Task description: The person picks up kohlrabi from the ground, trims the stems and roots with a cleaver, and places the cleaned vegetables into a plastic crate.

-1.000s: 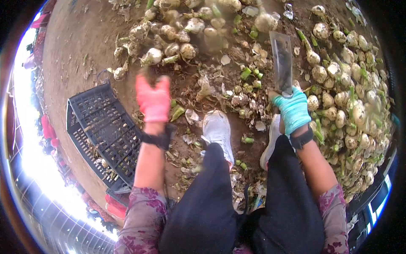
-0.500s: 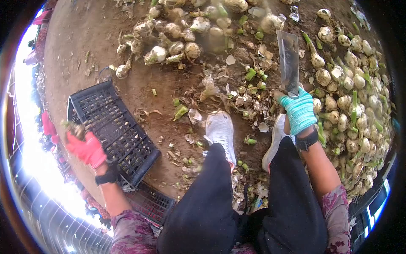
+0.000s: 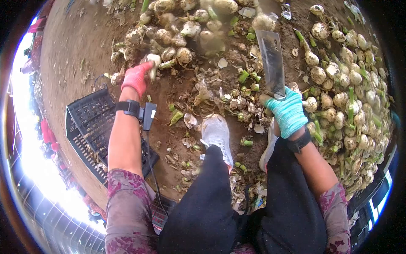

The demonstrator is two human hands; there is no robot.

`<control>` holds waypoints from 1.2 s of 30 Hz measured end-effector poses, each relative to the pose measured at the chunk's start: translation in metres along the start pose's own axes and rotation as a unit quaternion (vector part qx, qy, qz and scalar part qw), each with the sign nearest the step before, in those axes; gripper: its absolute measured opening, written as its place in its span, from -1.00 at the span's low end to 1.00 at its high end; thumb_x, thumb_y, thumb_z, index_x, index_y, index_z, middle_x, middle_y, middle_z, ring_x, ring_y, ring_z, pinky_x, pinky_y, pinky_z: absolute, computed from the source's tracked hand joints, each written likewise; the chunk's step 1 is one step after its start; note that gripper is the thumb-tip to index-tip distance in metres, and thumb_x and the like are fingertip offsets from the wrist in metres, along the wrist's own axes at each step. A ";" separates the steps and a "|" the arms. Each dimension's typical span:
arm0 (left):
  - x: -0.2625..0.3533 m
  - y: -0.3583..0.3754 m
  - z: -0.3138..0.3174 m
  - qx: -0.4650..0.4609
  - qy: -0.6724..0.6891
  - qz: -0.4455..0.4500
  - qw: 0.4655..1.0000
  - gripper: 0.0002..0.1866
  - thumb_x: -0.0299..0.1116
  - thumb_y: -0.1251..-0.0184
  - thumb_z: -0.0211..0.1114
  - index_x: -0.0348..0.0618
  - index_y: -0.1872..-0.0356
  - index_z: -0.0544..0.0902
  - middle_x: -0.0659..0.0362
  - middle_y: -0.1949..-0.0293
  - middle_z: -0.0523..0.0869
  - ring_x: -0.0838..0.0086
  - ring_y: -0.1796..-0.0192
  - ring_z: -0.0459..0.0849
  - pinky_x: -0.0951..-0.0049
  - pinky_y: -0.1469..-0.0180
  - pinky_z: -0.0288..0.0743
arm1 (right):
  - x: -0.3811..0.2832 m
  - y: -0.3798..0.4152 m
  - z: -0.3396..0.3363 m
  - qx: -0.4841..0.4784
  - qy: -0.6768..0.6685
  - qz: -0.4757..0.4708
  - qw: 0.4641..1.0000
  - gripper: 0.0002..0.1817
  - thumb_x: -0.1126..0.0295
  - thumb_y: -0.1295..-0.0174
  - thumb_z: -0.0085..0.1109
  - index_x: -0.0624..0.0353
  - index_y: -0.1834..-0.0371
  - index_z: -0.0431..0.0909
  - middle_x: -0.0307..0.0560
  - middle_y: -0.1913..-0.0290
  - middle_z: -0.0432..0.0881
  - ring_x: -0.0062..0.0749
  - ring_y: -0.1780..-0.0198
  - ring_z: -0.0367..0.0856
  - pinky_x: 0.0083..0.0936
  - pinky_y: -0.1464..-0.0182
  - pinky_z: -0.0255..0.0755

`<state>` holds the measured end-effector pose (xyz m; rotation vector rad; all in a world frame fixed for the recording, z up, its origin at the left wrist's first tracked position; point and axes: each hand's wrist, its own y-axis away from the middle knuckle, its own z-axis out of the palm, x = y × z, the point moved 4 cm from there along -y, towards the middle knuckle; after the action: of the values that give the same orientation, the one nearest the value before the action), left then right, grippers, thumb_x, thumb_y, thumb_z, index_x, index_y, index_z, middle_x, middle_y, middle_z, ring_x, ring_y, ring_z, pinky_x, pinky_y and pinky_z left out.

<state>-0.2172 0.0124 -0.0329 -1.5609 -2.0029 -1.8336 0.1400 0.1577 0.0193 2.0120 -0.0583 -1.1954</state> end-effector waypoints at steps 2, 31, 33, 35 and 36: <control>-0.007 0.012 -0.001 0.032 -0.107 0.061 0.992 -0.57 -0.43 0.10 0.33 -0.29 0.12 0.49 0.08 0.34 0.58 0.34 0.34 0.54 0.39 0.34 0.52 | -0.001 -0.001 0.003 -0.006 -0.005 0.003 1.000 -0.82 0.45 0.08 0.24 0.22 0.42 0.46 -0.29 0.61 0.46 -0.65 0.64 0.39 -0.65 0.59 0.27; -0.062 0.191 0.124 -0.229 0.173 0.177 0.942 -0.50 -0.43 0.09 0.34 -0.32 0.05 0.43 0.10 0.24 0.58 0.48 0.20 0.55 0.52 0.12 0.41 | -0.044 0.050 0.006 -0.060 0.290 -0.482 0.824 -0.83 0.41 0.26 0.10 0.18 0.53 0.43 -0.02 0.57 0.43 -0.12 0.49 0.49 -0.35 0.47 0.36; -0.051 0.198 0.125 -0.301 0.094 0.286 0.905 -0.53 -0.39 0.05 0.31 -0.32 0.06 0.42 0.11 0.25 0.59 0.50 0.22 0.56 0.54 0.15 0.44 | -0.031 0.037 0.006 -0.031 0.325 -0.458 0.827 -0.84 0.42 0.25 0.10 0.18 0.53 0.43 -0.01 0.57 0.44 -0.11 0.49 0.49 -0.34 0.47 0.36; -0.031 0.222 0.135 -0.404 -0.116 0.361 0.832 -0.49 -0.44 0.19 0.33 -0.32 0.10 0.42 0.16 0.30 0.61 0.56 0.25 0.58 0.58 0.20 0.47 | -0.013 0.012 -0.005 0.038 0.314 -0.437 0.842 -0.88 0.44 0.20 0.10 0.16 0.53 0.43 0.00 0.56 0.45 -0.09 0.48 0.49 -0.33 0.45 0.37; -0.030 0.228 0.137 -0.422 -0.085 0.391 0.814 -0.47 -0.45 0.23 0.29 -0.31 0.08 0.40 0.18 0.29 0.61 0.57 0.25 0.58 0.58 0.19 0.48 | -0.016 0.010 -0.013 0.051 0.315 -0.360 0.877 -0.85 0.41 0.17 0.15 0.14 0.48 0.45 0.00 0.53 0.48 -0.12 0.47 0.50 -0.34 0.42 0.38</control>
<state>0.0234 0.0551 0.0761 -2.2667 -0.2523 -2.2517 0.1441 0.1648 0.0403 2.5149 1.0509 -0.8727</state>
